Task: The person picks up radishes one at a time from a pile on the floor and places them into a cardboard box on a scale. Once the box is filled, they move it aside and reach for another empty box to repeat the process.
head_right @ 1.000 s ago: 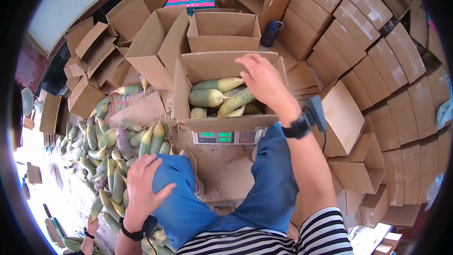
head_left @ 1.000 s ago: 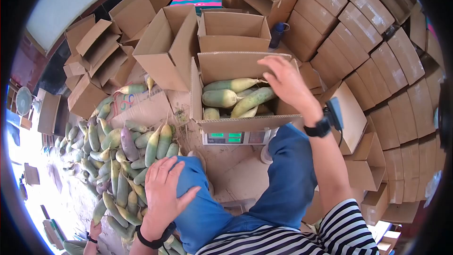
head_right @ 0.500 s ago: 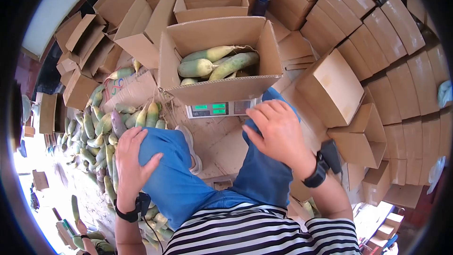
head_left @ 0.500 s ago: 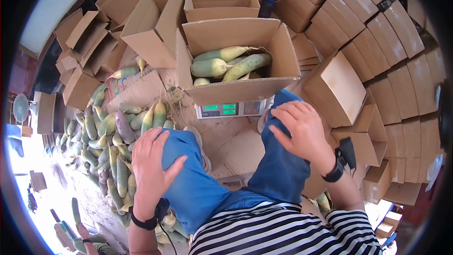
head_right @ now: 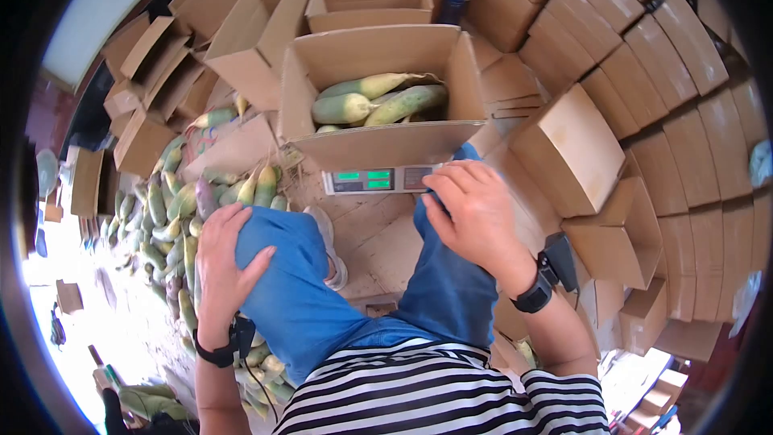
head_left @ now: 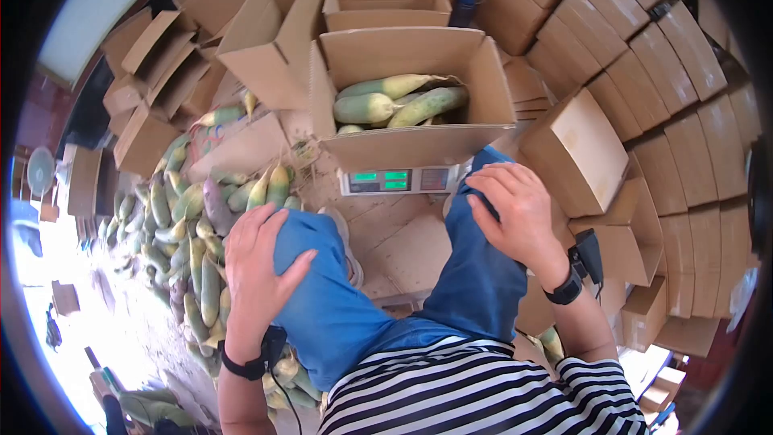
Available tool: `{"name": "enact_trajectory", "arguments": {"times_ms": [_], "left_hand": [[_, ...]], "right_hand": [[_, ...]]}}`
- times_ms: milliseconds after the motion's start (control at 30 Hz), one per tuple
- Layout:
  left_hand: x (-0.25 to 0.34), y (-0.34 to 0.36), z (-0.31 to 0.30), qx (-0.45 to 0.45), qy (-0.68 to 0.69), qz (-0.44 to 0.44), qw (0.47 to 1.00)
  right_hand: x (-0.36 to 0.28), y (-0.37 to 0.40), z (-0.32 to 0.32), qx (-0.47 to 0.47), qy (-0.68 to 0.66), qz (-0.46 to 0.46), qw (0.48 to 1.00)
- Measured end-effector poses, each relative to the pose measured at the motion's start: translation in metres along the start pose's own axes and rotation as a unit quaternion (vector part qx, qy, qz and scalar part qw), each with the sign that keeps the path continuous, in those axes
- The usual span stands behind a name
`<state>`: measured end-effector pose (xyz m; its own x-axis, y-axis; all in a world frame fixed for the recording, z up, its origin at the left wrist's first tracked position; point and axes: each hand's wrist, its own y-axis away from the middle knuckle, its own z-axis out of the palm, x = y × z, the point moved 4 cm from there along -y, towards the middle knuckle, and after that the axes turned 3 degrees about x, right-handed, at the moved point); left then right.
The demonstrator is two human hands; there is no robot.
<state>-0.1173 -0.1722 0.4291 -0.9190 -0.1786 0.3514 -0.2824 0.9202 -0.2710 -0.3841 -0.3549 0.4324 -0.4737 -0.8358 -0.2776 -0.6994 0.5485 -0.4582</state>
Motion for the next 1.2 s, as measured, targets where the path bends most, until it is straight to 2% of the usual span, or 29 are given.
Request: {"name": "enact_trajectory", "arguments": {"times_ms": [67, 133, 267, 367, 433, 500, 567, 600, 633, 667, 733, 800, 867, 900, 967, 1000, 1067, 1200], "left_hand": [[-0.005, 0.003, -0.001, 0.004, 0.003, -0.021, 1.000], [-0.008, 0.005, -0.004, 0.006, 0.060, 0.009, 0.998], [-0.011, 0.007, -0.005, 0.013, 0.064, 0.021, 0.998], [-0.013, 0.008, -0.004, 0.005, 0.054, -0.011, 0.998], [-0.016, 0.010, -0.001, -0.007, 0.061, -0.024, 0.998], [-0.017, 0.013, 0.000, -0.006, 0.080, -0.034, 0.996], [-0.022, 0.015, 0.001, -0.016, 0.073, -0.039, 0.996], [-0.023, 0.013, -0.003, -0.027, 0.084, -0.028, 0.996], [-0.025, 0.013, -0.002, -0.030, 0.079, -0.038, 0.996], [-0.024, 0.011, 0.000, -0.029, 0.071, -0.051, 0.996], [-0.019, 0.006, 0.003, -0.032, 0.065, -0.034, 0.997], [-0.013, 0.003, 0.004, -0.034, 0.054, -0.017, 0.998], [-0.007, -0.001, 0.007, -0.031, 0.042, -0.003, 0.999], [-0.004, -0.002, 0.008, -0.031, 0.043, 0.003, 0.999], [-0.001, -0.004, 0.009, -0.033, 0.034, 0.005, 0.999], [-0.002, -0.003, 0.009, -0.034, 0.032, 0.010, 0.999], [-0.009, -0.002, 0.012, -0.041, 0.030, 0.003, 0.999], [-0.013, 0.000, 0.011, -0.040, 0.004, 0.015, 0.999]], "right_hand": [[-0.001, -0.004, -0.001, -0.010, -0.013, -0.001, 1.000], [0.000, -0.005, 0.003, -0.008, -0.021, 0.008, 1.000], [0.005, -0.008, 0.006, 0.010, -0.053, 0.025, 0.998], [0.015, 0.006, 0.000, 0.023, -0.097, 0.049, 0.994], [0.034, 0.021, -0.016, 0.010, -0.207, 0.110, 0.972], [0.083, 0.064, -0.049, 0.049, -0.179, 0.265, 0.946], [0.132, 0.125, -0.096, -0.013, -0.110, 0.413, 0.904], [0.147, 0.159, -0.126, -0.056, -0.029, 0.426, 0.903], [0.169, 0.205, -0.149, -0.152, 0.094, 0.417, 0.891], [0.181, 0.258, -0.169, -0.235, 0.169, 0.457, 0.841], [0.198, 0.351, -0.185, -0.438, 0.206, 0.535, 0.692], [0.166, 0.389, -0.184, -0.414, 0.049, 0.646, 0.639], [0.142, 0.435, -0.163, -0.390, -0.058, 0.740, 0.546], [0.134, 0.446, -0.154, -0.373, -0.065, 0.755, 0.535], [0.131, 0.470, -0.139, -0.342, -0.023, 0.722, 0.601], [0.136, 0.484, -0.131, -0.339, -0.027, 0.724, 0.600], [0.147, 0.501, -0.128, -0.306, 0.082, 0.653, 0.688], [0.141, 0.481, -0.122, -0.298, 0.070, 0.662, 0.684]]}}
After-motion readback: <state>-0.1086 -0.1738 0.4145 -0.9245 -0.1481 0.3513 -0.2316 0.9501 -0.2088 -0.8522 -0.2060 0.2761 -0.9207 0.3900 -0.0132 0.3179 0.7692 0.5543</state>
